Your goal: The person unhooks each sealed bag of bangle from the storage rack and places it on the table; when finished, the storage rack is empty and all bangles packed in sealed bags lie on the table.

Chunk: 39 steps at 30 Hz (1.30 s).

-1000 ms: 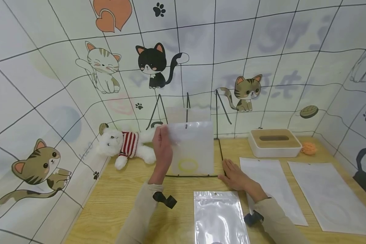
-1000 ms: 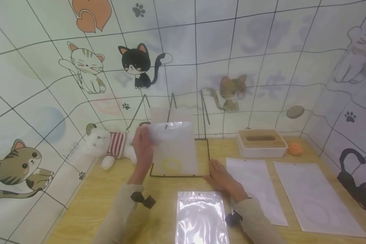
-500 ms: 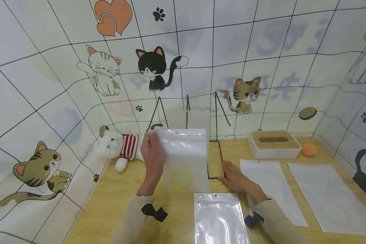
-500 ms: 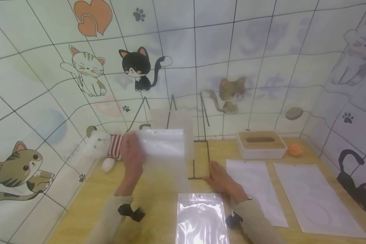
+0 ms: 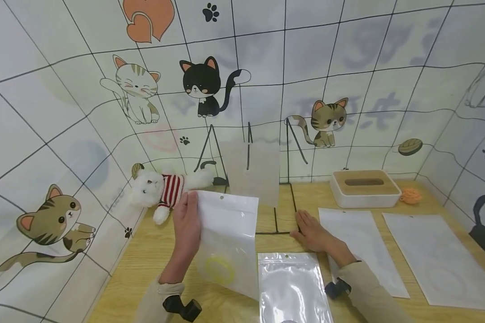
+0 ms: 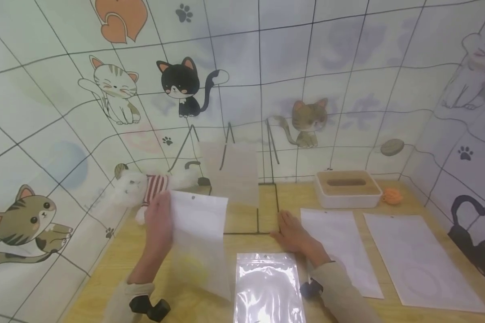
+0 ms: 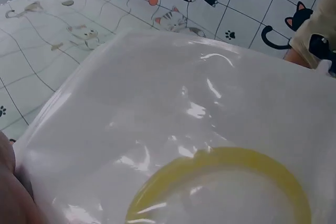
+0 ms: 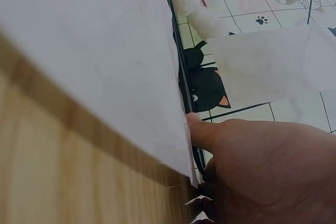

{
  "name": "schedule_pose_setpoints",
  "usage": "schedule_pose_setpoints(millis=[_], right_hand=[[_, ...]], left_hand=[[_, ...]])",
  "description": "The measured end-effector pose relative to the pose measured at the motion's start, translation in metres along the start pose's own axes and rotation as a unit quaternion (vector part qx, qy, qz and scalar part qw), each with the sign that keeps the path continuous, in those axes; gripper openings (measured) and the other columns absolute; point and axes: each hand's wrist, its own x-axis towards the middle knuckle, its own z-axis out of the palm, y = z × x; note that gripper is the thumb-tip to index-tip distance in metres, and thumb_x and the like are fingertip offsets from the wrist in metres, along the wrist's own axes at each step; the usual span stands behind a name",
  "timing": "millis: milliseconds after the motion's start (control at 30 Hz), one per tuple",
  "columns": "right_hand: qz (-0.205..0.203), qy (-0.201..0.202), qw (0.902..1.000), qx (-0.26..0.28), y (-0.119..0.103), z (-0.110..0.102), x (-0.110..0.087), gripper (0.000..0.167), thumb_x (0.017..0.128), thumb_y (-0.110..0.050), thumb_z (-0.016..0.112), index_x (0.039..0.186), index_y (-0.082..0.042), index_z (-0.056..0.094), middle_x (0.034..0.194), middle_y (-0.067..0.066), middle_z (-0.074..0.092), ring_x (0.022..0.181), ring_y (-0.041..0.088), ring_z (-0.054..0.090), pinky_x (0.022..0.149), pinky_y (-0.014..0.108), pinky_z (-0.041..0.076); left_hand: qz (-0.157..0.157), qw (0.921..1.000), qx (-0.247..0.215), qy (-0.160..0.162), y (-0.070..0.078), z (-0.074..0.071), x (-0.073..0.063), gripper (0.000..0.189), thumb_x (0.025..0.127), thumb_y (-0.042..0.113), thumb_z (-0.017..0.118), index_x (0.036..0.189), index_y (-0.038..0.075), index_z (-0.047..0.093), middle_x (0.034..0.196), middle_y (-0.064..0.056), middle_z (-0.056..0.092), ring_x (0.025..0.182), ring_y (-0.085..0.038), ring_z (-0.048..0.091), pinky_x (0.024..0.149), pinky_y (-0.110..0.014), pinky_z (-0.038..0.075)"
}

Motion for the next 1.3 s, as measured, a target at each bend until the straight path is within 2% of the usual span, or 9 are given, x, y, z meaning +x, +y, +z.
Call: schedule_pose_setpoints(millis=[200,300,433,533,700,900,1167,1233,1300], right_hand=[[0.001,0.007,1.0000,-0.002,0.001,-0.001,-0.001,0.072,0.107,-0.029,0.046,0.148,0.022,0.018,0.157,0.041,0.012,0.146,0.057,0.009,0.118,0.068,0.013],[0.003,0.006,1.0000,-0.005,0.001,-0.001,-0.001,0.071,0.107,-0.028,0.045,0.149,0.022,0.017,0.158,0.040,0.012,0.147,0.056,0.009,0.118,0.067,0.013],[-0.001,0.012,0.9999,-0.003,0.000,-0.002,-0.001,0.070,0.106,-0.027,0.046,0.148,0.023,0.019,0.157,0.042,0.013,0.146,0.058,0.011,0.117,0.068,0.014],[-0.002,0.011,0.9999,0.000,-0.001,-0.001,-0.002,0.070,0.106,-0.027,0.047,0.147,0.023,0.019,0.156,0.042,0.014,0.146,0.058,0.011,0.117,0.068,0.015],[0.000,0.009,1.0000,0.001,-0.002,-0.001,-0.003,0.070,0.106,-0.027,0.047,0.148,0.023,0.019,0.157,0.041,0.014,0.146,0.057,0.010,0.118,0.068,0.015],[-0.002,0.011,0.9999,0.001,-0.002,0.001,-0.003,0.071,0.106,-0.029,0.047,0.147,0.023,0.019,0.156,0.042,0.014,0.146,0.058,0.011,0.117,0.068,0.015],[-0.001,0.012,0.9999,-0.003,-0.002,0.001,-0.001,0.071,0.107,-0.028,0.046,0.148,0.022,0.019,0.157,0.041,0.014,0.146,0.057,0.011,0.118,0.067,0.015],[-0.002,0.013,0.9999,0.000,-0.002,0.002,-0.001,0.070,0.106,-0.027,0.047,0.148,0.022,0.019,0.157,0.041,0.014,0.146,0.057,0.011,0.118,0.068,0.014],[-0.001,0.012,0.9999,0.001,-0.001,0.003,0.000,0.070,0.106,-0.027,0.046,0.148,0.022,0.019,0.157,0.040,0.013,0.147,0.057,0.010,0.118,0.067,0.014]], left_hand=[[-0.043,0.9952,0.087,-0.012,-0.031,-0.017,-0.001,0.043,0.106,0.040,0.046,0.078,0.008,0.046,0.067,0.004,0.031,0.064,-0.009,0.037,0.059,-0.024,0.034],[-0.060,0.9933,0.099,-0.006,-0.048,-0.025,-0.001,0.042,0.106,0.039,0.046,0.078,0.008,0.046,0.066,0.004,0.031,0.061,-0.008,0.036,0.057,-0.024,0.034],[-0.053,0.9934,0.102,-0.002,-0.075,-0.031,-0.002,0.044,0.106,0.039,0.048,0.077,0.006,0.047,0.063,0.005,0.033,0.056,-0.006,0.036,0.053,-0.023,0.033],[-0.047,0.9926,0.111,-0.017,-0.094,-0.032,-0.007,0.044,0.106,0.037,0.047,0.078,0.004,0.048,0.063,0.004,0.035,0.055,-0.007,0.036,0.051,-0.024,0.033],[-0.077,0.9848,0.147,-0.052,-0.115,-0.033,-0.021,0.043,0.106,0.042,0.045,0.083,0.006,0.051,0.069,0.001,0.038,0.062,-0.009,0.041,0.056,-0.023,0.038],[-0.080,0.9732,0.202,-0.077,-0.124,-0.040,-0.031,0.036,0.109,0.038,0.039,0.099,0.007,0.055,0.081,-0.003,0.046,0.078,-0.014,0.047,0.069,-0.025,0.040],[-0.027,0.9576,0.267,-0.105,-0.131,-0.049,-0.029,0.027,0.108,0.028,0.043,0.102,0.009,0.060,0.085,-0.006,0.059,0.078,-0.015,0.053,0.071,-0.027,0.045],[-0.011,0.9499,0.292,-0.111,-0.131,-0.049,-0.028,0.024,0.108,0.026,0.045,0.101,0.009,0.061,0.086,-0.007,0.062,0.078,-0.016,0.054,0.070,-0.029,0.046],[0.000,0.9383,0.326,-0.115,-0.130,-0.049,-0.027,0.023,0.107,0.025,0.046,0.099,0.010,0.062,0.083,-0.006,0.063,0.074,-0.017,0.055,0.066,-0.031,0.046]])
